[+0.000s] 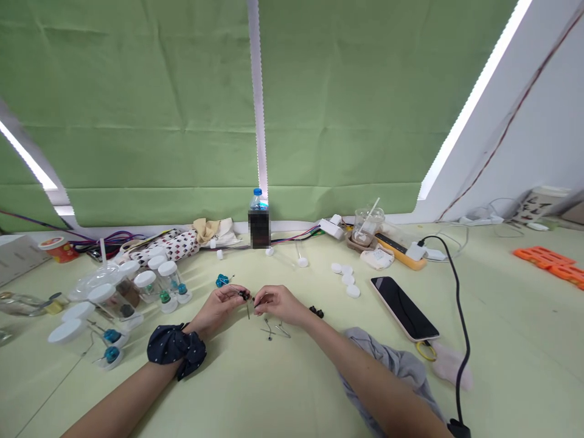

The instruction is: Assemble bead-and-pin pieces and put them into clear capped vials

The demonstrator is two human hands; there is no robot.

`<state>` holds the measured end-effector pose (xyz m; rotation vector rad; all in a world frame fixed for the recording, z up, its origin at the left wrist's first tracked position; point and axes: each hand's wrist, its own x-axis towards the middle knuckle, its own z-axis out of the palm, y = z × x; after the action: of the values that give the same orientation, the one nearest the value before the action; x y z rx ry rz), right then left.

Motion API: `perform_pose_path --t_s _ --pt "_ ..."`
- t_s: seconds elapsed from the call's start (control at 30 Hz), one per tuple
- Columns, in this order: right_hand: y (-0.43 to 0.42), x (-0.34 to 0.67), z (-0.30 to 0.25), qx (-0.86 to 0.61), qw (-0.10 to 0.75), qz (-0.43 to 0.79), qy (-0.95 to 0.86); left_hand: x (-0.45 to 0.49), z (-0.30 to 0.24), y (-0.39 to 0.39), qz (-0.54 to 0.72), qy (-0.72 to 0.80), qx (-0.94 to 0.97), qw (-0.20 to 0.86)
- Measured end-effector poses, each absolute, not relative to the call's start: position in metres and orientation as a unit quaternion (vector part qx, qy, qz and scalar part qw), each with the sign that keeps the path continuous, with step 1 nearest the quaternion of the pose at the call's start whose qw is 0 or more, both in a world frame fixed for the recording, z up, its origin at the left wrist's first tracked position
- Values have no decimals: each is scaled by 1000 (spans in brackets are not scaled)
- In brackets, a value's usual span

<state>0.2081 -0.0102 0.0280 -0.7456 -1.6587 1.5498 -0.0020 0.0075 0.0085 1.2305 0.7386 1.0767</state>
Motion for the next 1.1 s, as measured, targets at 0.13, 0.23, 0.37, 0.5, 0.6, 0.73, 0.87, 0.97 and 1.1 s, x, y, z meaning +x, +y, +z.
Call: perform_pose_path --t_s 0.13,0.23,0.37,0.5,0.6,0.73,0.87,0.97,1.1 --pt "-12 208 29 -277 365 611 -645 -2 8 7 455 318 550 623" --pt "-12 207 28 -282 358 617 -642 -2 8 7 446 311 558 626" --pt "-12 206 27 -285 354 621 -638 -2 8 6 448 315 557 625" --pt "-11 207 25 -281 361 621 -637 -2 7 6 445 313 554 631" --pt "-10 208 25 -281 364 615 -640 -3 5 7 443 309 556 632" --pt "-8 208 24 -288 382 610 -631 -3 3 9 449 309 558 625" --pt "-7 206 21 -302 410 600 -617 -4 2 8 461 326 566 601" --pt "-7 205 18 -323 420 580 -619 -3 4 7 477 335 570 579" --pt "-7 202 16 -342 434 566 -611 -2 5 7 493 334 573 563"
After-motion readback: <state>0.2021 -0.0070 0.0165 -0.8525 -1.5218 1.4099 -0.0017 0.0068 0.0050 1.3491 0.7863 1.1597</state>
